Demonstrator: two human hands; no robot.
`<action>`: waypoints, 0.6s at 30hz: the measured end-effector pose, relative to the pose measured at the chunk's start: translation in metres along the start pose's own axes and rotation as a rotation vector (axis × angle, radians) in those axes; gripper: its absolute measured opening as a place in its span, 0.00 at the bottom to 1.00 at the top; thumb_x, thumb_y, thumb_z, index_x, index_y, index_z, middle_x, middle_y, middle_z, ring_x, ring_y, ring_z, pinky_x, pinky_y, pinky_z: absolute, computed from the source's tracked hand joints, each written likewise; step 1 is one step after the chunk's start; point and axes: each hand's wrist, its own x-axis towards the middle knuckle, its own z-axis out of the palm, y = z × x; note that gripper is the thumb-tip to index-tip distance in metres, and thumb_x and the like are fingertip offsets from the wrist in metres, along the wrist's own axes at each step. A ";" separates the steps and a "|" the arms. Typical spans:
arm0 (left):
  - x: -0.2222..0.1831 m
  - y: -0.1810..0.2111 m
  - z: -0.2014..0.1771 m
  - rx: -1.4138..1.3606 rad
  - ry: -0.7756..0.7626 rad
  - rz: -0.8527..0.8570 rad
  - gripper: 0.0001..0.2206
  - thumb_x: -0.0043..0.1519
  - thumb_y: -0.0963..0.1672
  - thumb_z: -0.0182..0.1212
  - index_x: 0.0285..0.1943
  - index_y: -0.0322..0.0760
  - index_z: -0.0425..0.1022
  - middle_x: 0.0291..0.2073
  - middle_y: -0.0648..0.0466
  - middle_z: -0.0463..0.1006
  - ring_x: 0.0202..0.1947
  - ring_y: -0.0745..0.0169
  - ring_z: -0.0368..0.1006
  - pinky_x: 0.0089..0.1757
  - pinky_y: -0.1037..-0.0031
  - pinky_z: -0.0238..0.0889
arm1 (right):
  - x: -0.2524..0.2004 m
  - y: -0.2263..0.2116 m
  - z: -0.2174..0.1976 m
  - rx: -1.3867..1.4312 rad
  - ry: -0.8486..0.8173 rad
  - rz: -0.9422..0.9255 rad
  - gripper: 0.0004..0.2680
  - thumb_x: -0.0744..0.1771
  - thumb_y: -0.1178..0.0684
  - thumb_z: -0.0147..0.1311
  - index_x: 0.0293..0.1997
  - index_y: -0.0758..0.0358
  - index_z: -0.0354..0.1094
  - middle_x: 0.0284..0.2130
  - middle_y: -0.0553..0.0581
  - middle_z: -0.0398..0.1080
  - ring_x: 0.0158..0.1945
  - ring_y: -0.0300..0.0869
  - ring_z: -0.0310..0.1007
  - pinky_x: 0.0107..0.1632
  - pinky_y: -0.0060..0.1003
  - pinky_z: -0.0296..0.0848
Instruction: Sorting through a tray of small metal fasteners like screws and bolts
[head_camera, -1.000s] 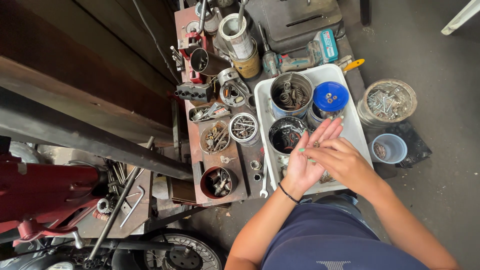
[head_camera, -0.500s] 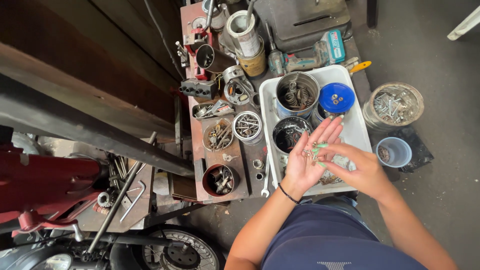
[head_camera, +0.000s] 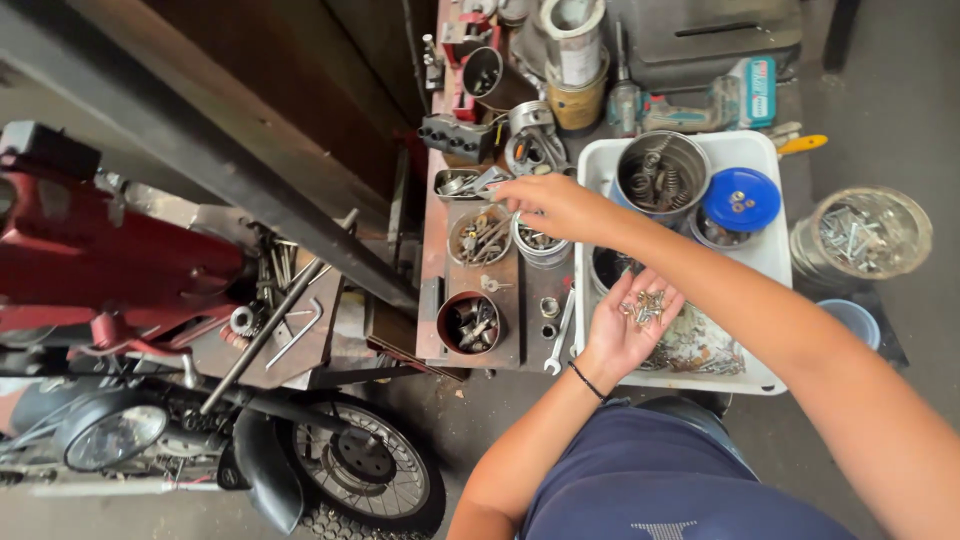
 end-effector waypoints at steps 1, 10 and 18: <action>0.011 0.002 -0.027 -0.001 -0.006 0.014 0.18 0.72 0.49 0.46 0.56 0.32 0.75 0.49 0.43 0.79 0.53 0.46 0.75 0.59 0.56 0.63 | 0.011 0.015 0.013 0.004 -0.009 -0.012 0.16 0.61 0.69 0.54 0.54 0.68 0.66 0.36 0.67 0.73 0.39 0.60 0.75 0.41 0.51 0.76; 0.008 0.015 -0.029 -0.053 -0.019 0.092 0.17 0.71 0.50 0.49 0.51 0.32 0.77 0.43 0.45 0.79 0.47 0.45 0.76 0.54 0.55 0.68 | 0.049 0.045 0.037 -0.150 -0.289 0.145 0.15 0.62 0.66 0.57 0.53 0.67 0.67 0.39 0.67 0.72 0.39 0.56 0.77 0.44 0.47 0.76; -0.015 0.015 0.039 0.007 -0.141 0.018 0.24 0.72 0.52 0.42 0.68 0.32 0.66 0.67 0.43 0.64 0.69 0.48 0.57 0.67 0.61 0.48 | -0.042 -0.076 -0.082 -0.052 -0.068 0.150 0.13 0.63 0.61 0.57 0.53 0.62 0.69 0.32 0.59 0.76 0.36 0.52 0.78 0.40 0.46 0.75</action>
